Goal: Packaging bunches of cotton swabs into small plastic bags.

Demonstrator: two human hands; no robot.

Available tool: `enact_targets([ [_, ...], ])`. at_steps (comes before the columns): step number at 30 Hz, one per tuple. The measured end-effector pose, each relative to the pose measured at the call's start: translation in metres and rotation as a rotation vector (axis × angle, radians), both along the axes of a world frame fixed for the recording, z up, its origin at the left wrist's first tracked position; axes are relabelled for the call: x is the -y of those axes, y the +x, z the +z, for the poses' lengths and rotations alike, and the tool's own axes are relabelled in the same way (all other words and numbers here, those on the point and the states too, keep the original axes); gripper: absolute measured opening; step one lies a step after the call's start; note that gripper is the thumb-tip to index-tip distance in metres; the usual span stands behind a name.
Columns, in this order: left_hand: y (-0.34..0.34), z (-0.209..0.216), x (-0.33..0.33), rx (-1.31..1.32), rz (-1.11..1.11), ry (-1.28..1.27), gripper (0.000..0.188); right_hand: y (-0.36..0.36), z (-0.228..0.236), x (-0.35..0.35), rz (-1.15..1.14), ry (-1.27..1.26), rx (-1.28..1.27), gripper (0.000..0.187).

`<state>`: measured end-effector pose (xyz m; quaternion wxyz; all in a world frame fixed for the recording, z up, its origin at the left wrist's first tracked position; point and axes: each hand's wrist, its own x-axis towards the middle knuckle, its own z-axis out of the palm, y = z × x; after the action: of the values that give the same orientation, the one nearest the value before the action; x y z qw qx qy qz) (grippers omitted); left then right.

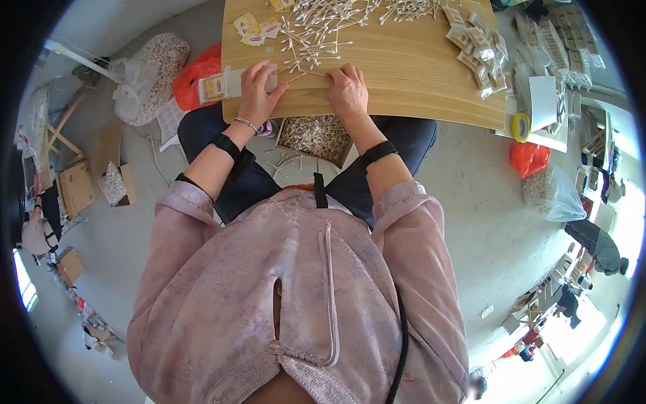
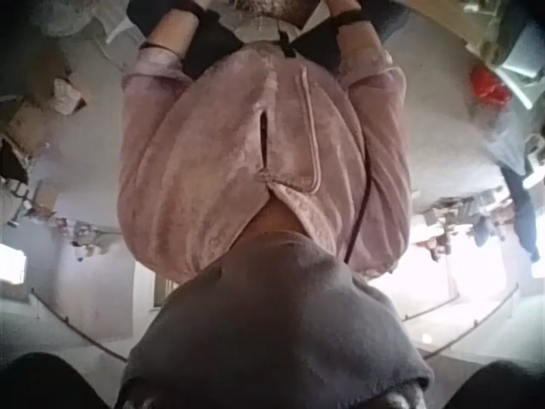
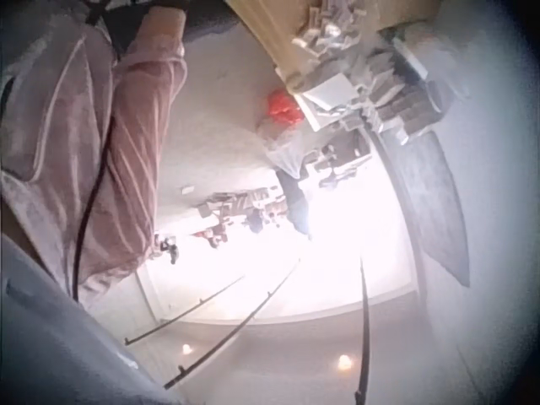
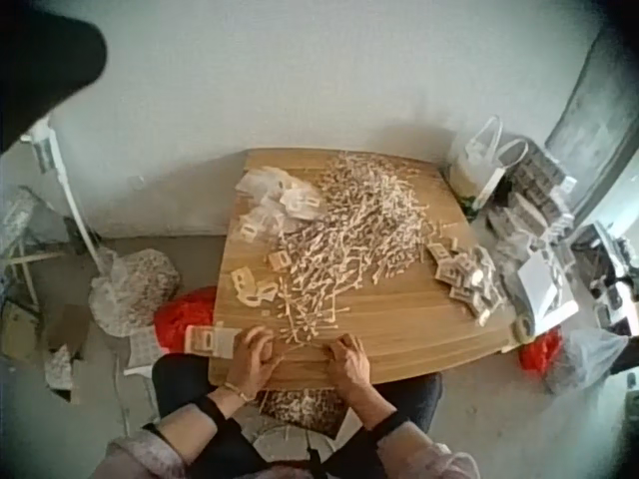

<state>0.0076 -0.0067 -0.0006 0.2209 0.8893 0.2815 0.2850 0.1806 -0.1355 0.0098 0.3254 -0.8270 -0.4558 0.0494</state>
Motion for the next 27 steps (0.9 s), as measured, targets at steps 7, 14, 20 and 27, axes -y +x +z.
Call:
enact_targets([
  [7, -0.003, 0.002, -0.002, 0.010, -0.071, -0.042, 0.046, -0.032, -0.003, -0.014, 0.142, 0.012, 0.063, 0.010],
  [14, -0.002, 0.011, 0.007, 0.056, -0.112, 0.021, 0.044, -0.042, -0.002, -0.017, 0.164, 0.026, 0.124, 0.010],
  [20, -0.003, 0.004, 0.002, 0.016, -0.281, 0.036, 0.032, -0.023, -0.001, -0.008, 0.136, -0.011, 0.183, 0.009],
  [27, -0.008, 0.021, 0.018, -0.197, -0.110, 0.116, 0.025, -0.031, -0.004, -0.010, 0.181, -0.013, 0.144, 0.010],
])
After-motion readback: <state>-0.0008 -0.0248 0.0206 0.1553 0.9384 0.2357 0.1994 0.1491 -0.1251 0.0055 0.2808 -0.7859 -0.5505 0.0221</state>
